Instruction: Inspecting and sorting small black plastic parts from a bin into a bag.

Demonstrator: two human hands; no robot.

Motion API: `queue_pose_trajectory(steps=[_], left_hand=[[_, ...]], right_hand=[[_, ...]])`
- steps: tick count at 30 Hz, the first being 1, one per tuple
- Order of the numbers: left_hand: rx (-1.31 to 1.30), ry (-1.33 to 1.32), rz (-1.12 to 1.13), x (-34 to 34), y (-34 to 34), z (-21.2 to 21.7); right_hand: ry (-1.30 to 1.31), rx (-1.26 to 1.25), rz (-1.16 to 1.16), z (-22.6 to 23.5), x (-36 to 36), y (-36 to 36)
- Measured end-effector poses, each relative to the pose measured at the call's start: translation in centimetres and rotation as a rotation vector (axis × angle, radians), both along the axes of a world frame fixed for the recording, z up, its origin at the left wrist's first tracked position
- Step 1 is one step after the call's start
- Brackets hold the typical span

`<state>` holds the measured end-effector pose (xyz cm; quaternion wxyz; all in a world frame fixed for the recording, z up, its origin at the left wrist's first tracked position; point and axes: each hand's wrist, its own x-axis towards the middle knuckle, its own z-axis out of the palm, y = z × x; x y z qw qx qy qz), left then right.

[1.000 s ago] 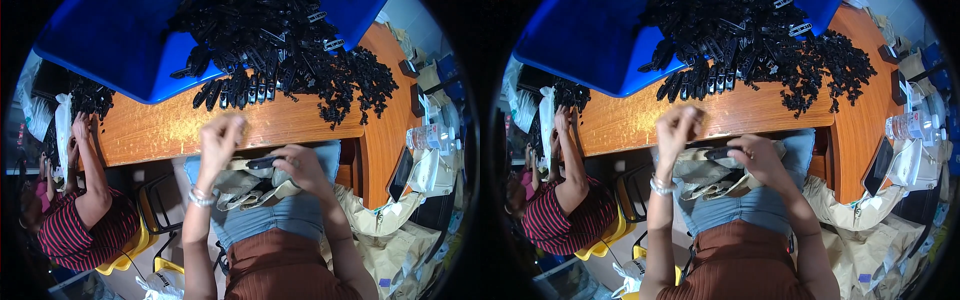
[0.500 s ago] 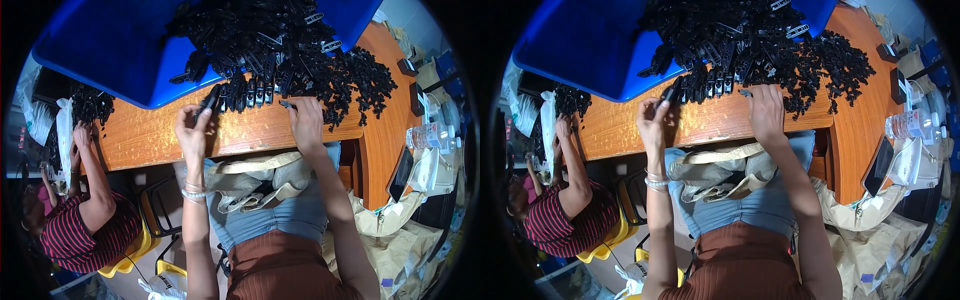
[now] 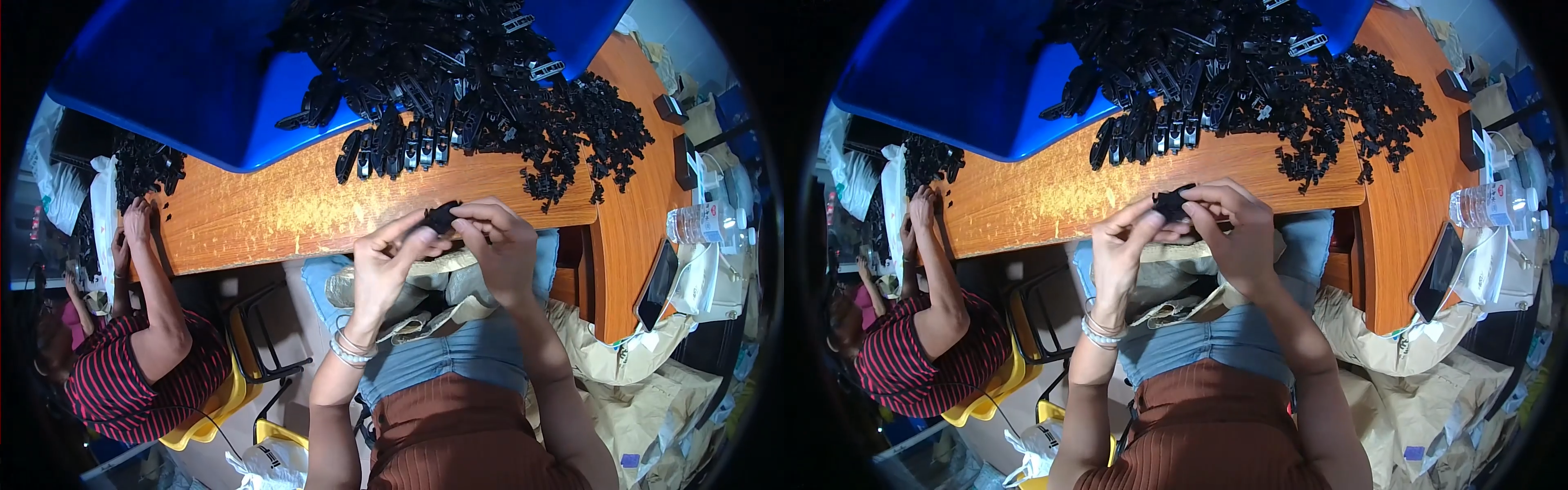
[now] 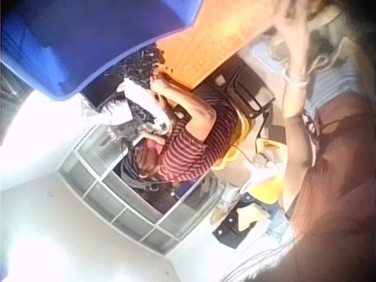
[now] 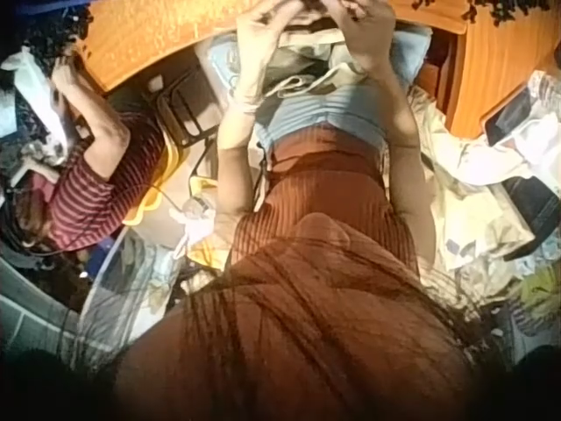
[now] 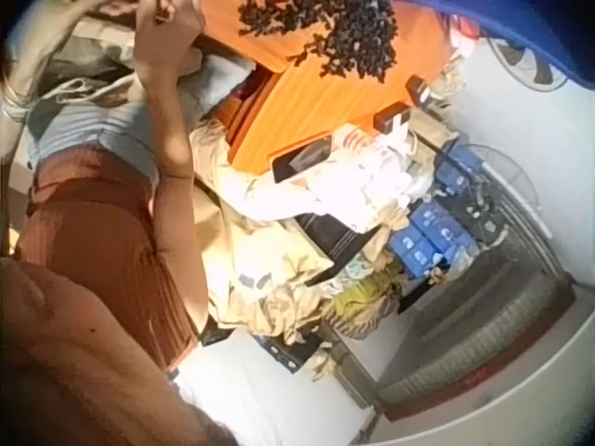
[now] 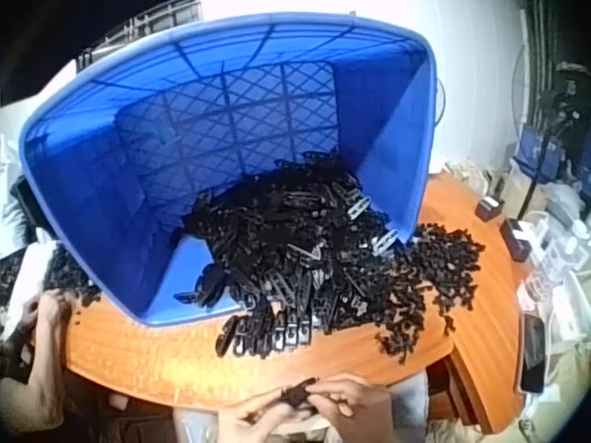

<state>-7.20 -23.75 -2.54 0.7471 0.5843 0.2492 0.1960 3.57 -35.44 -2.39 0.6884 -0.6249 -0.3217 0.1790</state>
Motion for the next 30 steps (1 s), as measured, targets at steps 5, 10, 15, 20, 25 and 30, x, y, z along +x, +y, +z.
queue_pose_trajectory(steps=[5,10,15,20,25,30], left_hand=[[-0.278,-0.216,-0.096,-0.1,-0.2,0.5],[-0.022,-0.139,-0.103,-0.5,0.3,0.4],[0.025,-0.128,-0.076,-0.8,0.0,0.7],[0.035,-0.051,-0.047,-0.7,-0.2,0.9],[0.069,-0.112,-0.009,-0.3,-0.2,0.8],[0.15,-0.06,-0.028,-0.6,0.0,0.7]], right_hand=[[0.328,0.07,0.138,0.9,0.3,-0.1],[-0.103,-0.168,0.081,1.8,0.2,-0.7],[-0.569,-0.154,0.028,1.4,0.5,-0.8],[-0.779,-0.185,-0.089,1.1,-0.1,-0.7],[-0.705,-0.083,-0.003,0.5,0.5,-0.3],[-0.198,-0.282,0.091,0.5,-0.3,-0.9]])
